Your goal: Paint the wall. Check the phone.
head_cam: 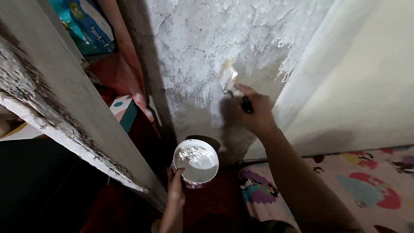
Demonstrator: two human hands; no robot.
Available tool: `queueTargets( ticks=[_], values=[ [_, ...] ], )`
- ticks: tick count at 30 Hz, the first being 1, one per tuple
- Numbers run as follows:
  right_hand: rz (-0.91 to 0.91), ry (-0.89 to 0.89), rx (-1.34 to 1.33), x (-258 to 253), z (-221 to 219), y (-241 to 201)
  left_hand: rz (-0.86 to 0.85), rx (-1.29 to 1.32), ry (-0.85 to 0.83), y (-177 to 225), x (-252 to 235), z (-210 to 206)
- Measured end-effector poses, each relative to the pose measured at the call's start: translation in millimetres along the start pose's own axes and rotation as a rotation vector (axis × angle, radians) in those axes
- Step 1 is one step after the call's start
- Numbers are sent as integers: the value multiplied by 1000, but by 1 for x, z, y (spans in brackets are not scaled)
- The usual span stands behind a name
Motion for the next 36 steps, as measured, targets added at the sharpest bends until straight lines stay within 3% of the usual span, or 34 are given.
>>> queueTargets(
  ticks=[3, 8, 12, 17, 23, 28, 30, 33, 36],
  values=[
    [-86, -252, 62, 4, -7, -2, -23, 13, -5, 4, 0, -2],
    [-10, 69, -42, 10, 1, 4, 3, 3, -4, 0, 0, -2],
    [-95, -173, -15, 12, -6, 2, -3, 11, -2, 0, -1, -3],
    [38, 108, -117, -8, 4, -6, -5, -1, -7, -2, 0, -2],
    [-61, -168, -57, 4, -10, -12, 12, 30, 5, 1, 0, 0],
    [83, 137, -94, -9, -9, -9, 18, 15, -2, -2, -1, 2],
    [30, 50, -61, 3, -31, -1, 20, 15, -4, -2, 0, 4],
    [-166, -257, -1, 36, -67, 10, 18, 19, 8, 0, -1, 2],
    [-250, -431, 39, 47, -72, 10, 11, 37, 7, 0, -2, 2]
  ],
)
Point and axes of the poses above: each hand's wrist, its own x-axis away from the middle knuckle, its own z-axis out of the back of the hand, y = z × x, the point moved 3 cm from there along -x, towards the middle knuckle, and after that the axes turned 12 degrees about -z, right-handed, at the moved point
